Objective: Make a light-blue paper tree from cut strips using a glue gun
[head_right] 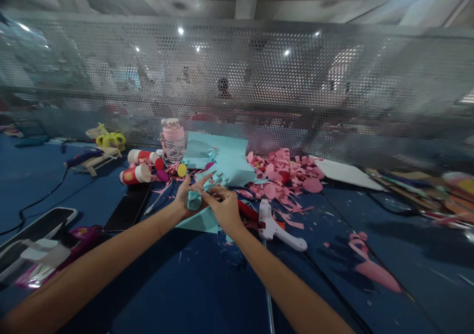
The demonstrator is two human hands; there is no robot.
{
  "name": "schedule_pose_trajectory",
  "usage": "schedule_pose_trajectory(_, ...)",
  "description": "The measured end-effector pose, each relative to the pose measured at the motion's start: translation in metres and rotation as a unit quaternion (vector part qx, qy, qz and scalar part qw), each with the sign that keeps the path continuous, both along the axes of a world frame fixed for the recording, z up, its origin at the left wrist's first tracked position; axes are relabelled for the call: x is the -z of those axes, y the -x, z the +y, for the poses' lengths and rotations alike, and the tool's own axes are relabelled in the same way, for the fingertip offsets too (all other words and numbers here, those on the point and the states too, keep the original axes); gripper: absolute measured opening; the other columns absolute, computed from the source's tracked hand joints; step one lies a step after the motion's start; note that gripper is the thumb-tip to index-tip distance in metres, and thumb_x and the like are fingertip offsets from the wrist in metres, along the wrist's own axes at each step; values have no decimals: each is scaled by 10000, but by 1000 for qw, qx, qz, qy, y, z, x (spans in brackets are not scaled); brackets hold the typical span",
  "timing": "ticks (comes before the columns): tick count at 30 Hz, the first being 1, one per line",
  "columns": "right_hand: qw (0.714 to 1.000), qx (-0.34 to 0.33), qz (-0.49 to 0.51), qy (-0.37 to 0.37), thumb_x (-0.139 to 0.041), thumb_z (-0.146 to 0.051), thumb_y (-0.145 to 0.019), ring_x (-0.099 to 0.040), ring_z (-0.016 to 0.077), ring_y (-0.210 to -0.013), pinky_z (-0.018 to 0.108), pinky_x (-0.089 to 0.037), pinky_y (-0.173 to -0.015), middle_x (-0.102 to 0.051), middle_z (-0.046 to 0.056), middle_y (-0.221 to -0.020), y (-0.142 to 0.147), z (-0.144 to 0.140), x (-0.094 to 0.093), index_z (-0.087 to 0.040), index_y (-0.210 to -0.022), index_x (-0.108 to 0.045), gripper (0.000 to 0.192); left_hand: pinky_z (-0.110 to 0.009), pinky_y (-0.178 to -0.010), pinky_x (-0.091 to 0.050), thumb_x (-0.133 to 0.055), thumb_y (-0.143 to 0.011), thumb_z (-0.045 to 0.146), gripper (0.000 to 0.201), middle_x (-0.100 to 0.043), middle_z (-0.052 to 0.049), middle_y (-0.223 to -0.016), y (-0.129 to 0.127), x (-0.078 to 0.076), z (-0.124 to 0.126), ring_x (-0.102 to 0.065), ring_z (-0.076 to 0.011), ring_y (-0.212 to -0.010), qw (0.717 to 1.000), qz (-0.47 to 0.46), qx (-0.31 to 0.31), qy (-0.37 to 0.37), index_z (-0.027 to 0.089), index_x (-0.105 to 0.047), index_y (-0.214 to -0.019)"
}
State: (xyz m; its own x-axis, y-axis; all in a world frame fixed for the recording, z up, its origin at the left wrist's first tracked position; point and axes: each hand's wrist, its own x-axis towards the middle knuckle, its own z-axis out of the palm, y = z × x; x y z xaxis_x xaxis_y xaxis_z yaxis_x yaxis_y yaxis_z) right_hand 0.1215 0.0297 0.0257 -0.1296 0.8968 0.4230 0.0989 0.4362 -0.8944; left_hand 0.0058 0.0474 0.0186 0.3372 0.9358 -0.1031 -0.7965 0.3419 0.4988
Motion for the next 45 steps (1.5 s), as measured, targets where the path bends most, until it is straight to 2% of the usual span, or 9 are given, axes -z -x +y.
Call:
schedule_pose_trajectory(5,997,-11,60,53,-702,-367,-582,-481,107,-529,231,-380,-508,-586,-1,-576,-7,11,-13,-147,-591,-638,230,-306,-631,-461,-294,-844,482,463,-616,-104,-876,3,0,6,-580,-180,-682,979,179,-82,-44,138,-593,-929)
schedule_pose_trajectory(8,995,47,92,15,-706,-367,-583,-465,93,-538,230,-372,-538,-572,-12,-576,-22,22,-31,-141,-607,-641,237,-275,-747,-436,-564,-722,181,132,-604,-64,-869,13,-2,21,-563,-172,-817,871,391,-250,-158,150,-584,-848)
schedule_pose_trajectory(11,993,89,78,-16,-714,-374,-570,-414,74,-504,222,-332,-512,-514,-38,-516,-38,31,-49,-139,-563,-626,251,-261,-903,-355,-585,-609,-8,314,-567,-57,-1007,24,-8,44,-475,-178,-1045,823,445,-304,-179,176,-573,-863)
schedule_pose_trajectory(15,995,75,72,10,-735,-388,-514,-398,68,-479,221,-306,-484,-497,-43,-479,-52,33,-67,-132,-554,-636,277,-282,-998,-263,-627,-538,-44,339,-569,-88,-1056,28,-12,81,-391,-223,-1157,774,520,-291,-214,166,-609,-804)
schedule_pose_trajectory(22,995,98,30,18,-724,-434,-497,-404,71,-461,222,-309,-452,-483,-40,-457,-73,33,-81,-130,-547,-638,320,-316,-822,-415,-598,-579,-16,184,-632,-44,-655,27,9,114,-571,-205,-818,729,606,-233,-217,133,-658,-668)
schedule_pose_trajectory(26,996,85,8,26,-708,-472,-504,-450,79,-493,219,-340,-469,-543,-22,-521,-76,34,-82,-127,-649,-683,376,-283,-719,-454,-610,-579,7,319,-644,-9,-629,39,16,110,-569,-155,-662,722,605,-248,-227,154,-688,-851)
schedule_pose_trajectory(30,996,66,21,57,-726,-479,-470,-496,91,-530,219,-383,-488,-595,-3,-575,-77,37,-81,-136,-680,-698,403,-300,-751,-455,-623,-579,35,328,-669,-21,-704,53,17,99,-581,-167,-714,729,572,-284,-245,164,-697,-871)
schedule_pose_trajectory(39,993,47,54,97,-759,-420,-436,-519,92,-556,222,-406,-510,-629,1,-630,-84,45,-78,-150,-674,-698,365,-286,-672,-470,-713,-562,263,344,-684,-67,-772,67,23,71,-612,-157,-678,817,438,-241,-287,114,-683,-871)
schedule_pose_trajectory(45,988,42,52,140,-763,-396,-448,-551,96,-565,210,-409,-490,-660,14,-684,-82,49,-70,-162,-683,-699,339,-267,-654,-446,-727,-539,188,243,-675,-76,-772,61,28,60,-606,-147,-698,851,388,-186,-302,114,-694,-768)
